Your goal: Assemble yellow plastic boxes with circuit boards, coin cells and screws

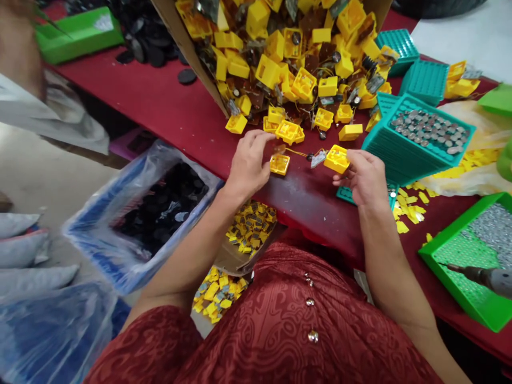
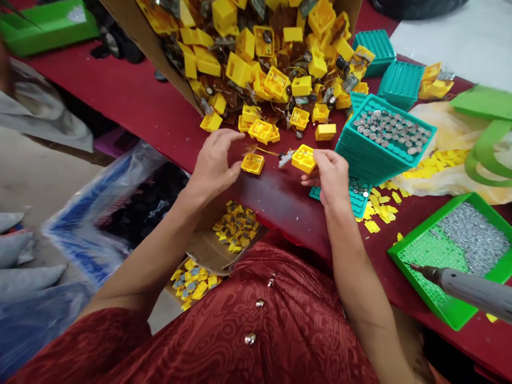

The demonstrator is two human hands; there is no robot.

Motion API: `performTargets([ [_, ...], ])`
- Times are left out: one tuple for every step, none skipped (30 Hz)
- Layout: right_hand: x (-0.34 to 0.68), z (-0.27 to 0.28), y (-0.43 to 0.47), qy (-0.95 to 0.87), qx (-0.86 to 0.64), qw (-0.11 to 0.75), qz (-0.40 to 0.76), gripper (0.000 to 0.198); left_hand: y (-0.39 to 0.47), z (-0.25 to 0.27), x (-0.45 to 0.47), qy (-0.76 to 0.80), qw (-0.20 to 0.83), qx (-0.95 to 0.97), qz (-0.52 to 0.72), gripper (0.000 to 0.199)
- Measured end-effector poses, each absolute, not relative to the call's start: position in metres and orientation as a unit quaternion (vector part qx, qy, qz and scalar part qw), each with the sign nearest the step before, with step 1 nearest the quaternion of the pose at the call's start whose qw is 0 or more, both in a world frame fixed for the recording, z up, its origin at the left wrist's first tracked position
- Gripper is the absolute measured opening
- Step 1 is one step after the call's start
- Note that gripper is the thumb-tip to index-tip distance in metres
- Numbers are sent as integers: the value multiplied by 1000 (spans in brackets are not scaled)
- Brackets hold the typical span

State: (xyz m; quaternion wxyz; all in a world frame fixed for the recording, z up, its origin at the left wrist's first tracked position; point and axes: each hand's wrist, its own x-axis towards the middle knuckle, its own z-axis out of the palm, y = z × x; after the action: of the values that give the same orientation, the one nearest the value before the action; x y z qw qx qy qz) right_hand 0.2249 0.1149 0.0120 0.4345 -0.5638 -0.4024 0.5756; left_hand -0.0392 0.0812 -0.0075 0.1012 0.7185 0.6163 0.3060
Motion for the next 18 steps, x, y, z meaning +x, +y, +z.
performTargets([
  [229,11,111,-407,-563,430,577,31,81,-6,-39,606,111,729,300,59],
  [232,9,107,-413,-564,423,576,31,80,-4,-37,593,120,740,294,62],
  [236,8,103,-423,-567,413,574,30,80,-2,-33,580,126,752,287,63],
  [239,7,99,-433,-572,402,569,29,80,0,-29,567,130,764,280,62],
  [241,7,94,-441,-579,392,563,27,81,3,-23,553,133,777,270,60],
  [243,7,90,-449,-587,381,555,26,83,4,-17,538,135,790,259,59],
  [245,7,85,-455,-595,371,548,25,86,5,-10,522,137,805,246,58],
  [247,7,81,-462,-603,362,540,25,89,5,-4,506,140,819,232,58],
  [248,7,77,-466,-611,355,533,25,93,3,2,488,143,833,218,58],
  [249,7,74,-469,-618,350,526,25,97,1,8,472,145,845,204,57],
  [249,7,71,-470,-623,347,520,25,101,-2,13,459,147,855,192,57],
  [249,6,69,-470,-625,348,516,25,106,-5,18,448,149,863,179,55],
  [250,5,67,-470,-626,351,514,26,110,-7,22,438,151,870,167,54],
  [250,4,66,-471,-625,355,512,27,114,-10,26,427,153,878,152,51],
  [250,3,65,-472,-622,358,512,28,117,-12,28,417,155,885,136,48],
  [250,2,64,-473,-619,359,513,30,120,-13,30,408,155,891,120,45],
  [251,1,64,-472,-619,360,514,31,123,-14,32,404,153,896,104,43],
  [252,0,64,-470,-620,360,515,32,125,-15,32,404,150,898,91,41],
])
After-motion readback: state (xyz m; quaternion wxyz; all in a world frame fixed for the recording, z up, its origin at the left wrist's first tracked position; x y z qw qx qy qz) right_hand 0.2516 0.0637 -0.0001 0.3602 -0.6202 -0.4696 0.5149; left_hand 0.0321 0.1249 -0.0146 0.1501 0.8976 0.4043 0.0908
